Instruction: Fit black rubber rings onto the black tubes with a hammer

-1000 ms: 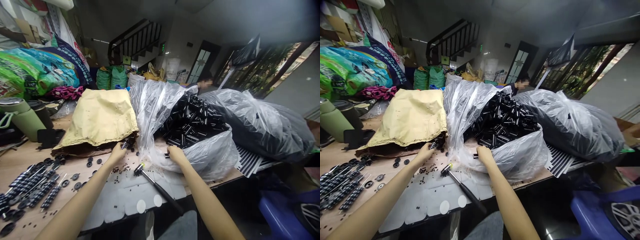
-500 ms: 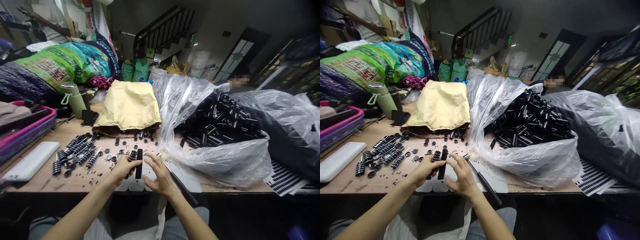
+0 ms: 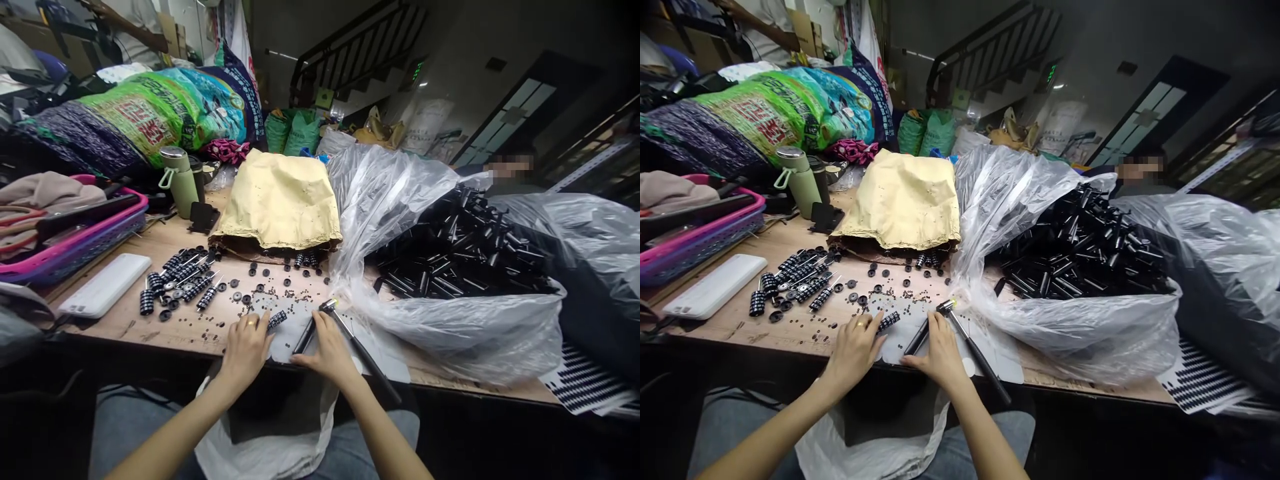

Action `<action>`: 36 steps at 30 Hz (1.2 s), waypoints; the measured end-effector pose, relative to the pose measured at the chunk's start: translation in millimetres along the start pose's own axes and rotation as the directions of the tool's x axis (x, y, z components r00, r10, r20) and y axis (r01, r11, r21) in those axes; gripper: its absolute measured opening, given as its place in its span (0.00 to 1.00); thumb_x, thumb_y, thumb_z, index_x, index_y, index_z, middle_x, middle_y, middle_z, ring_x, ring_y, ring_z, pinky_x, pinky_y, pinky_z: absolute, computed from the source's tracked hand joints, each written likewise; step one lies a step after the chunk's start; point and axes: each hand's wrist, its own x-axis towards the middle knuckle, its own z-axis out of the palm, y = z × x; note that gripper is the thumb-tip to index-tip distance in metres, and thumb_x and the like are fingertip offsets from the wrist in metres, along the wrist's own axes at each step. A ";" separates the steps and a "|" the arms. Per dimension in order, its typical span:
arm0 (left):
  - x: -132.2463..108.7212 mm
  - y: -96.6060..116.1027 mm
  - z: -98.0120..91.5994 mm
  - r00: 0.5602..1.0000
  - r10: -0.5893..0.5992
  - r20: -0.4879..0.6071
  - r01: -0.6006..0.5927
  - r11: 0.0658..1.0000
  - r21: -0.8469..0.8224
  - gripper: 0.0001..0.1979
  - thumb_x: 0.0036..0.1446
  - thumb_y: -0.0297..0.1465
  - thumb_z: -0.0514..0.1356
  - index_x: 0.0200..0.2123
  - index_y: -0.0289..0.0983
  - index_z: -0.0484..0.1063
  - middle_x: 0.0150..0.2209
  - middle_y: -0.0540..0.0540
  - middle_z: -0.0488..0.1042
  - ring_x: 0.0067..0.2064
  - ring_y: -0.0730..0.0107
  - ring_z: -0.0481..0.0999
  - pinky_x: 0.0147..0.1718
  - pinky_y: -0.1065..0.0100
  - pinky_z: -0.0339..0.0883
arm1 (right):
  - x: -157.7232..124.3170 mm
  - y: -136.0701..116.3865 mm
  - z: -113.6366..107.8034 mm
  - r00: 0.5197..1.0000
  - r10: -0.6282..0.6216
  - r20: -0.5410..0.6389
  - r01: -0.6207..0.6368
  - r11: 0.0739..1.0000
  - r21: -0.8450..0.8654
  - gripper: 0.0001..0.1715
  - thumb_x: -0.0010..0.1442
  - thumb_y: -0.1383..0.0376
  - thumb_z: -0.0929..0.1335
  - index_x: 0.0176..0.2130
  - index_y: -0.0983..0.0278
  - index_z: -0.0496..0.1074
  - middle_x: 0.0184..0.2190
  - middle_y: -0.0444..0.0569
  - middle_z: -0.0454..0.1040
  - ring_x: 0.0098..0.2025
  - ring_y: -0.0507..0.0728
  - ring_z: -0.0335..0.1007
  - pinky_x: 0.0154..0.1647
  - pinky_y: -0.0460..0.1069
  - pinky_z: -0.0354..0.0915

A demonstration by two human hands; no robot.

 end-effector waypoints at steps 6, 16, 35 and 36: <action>-14.8 -11.3 -19.5 0.991 -0.033 -0.128 -0.014 0.938 -0.348 0.13 0.54 0.35 0.54 0.42 0.36 0.67 0.38 0.44 0.70 0.40 0.65 0.70 0.40 0.64 0.65 | -1.5 2.6 0.1 1.000 0.000 0.027 0.000 1.000 -0.010 0.57 0.36 0.49 0.72 0.58 0.66 0.51 0.57 0.58 0.53 0.59 0.66 0.47 0.56 0.59 0.49; 40.2 29.4 -3.4 0.906 -0.279 0.319 0.361 0.113 -0.926 0.21 0.53 0.44 0.52 0.46 0.37 0.63 0.23 0.53 0.63 0.20 0.80 0.62 0.17 0.76 0.57 | -15.2 -7.1 -2.2 0.992 -0.105 -0.072 0.123 0.940 0.317 0.67 0.36 0.52 0.74 0.61 0.64 0.35 0.59 0.60 0.44 0.61 0.65 0.41 0.57 0.60 0.52; 2.6 6.5 15.6 0.997 0.037 -0.072 -0.039 0.999 -0.020 0.18 0.56 0.32 0.52 0.50 0.36 0.64 0.38 0.39 0.70 0.42 0.57 0.67 0.40 0.56 0.61 | -7.9 -8.1 -11.8 0.959 -0.181 -0.216 0.248 0.906 0.343 0.61 0.36 0.51 0.74 0.59 0.62 0.42 0.56 0.58 0.51 0.58 0.66 0.48 0.55 0.61 0.54; -5.7 2.4 13.7 0.995 0.047 -0.092 -0.051 0.998 -0.040 0.18 0.56 0.31 0.52 0.50 0.35 0.64 0.38 0.39 0.70 0.42 0.58 0.67 0.41 0.57 0.61 | -10.9 -3.2 -10.9 0.964 -0.165 -0.209 0.230 0.912 0.340 0.61 0.36 0.51 0.74 0.59 0.62 0.42 0.56 0.58 0.51 0.58 0.66 0.48 0.55 0.62 0.54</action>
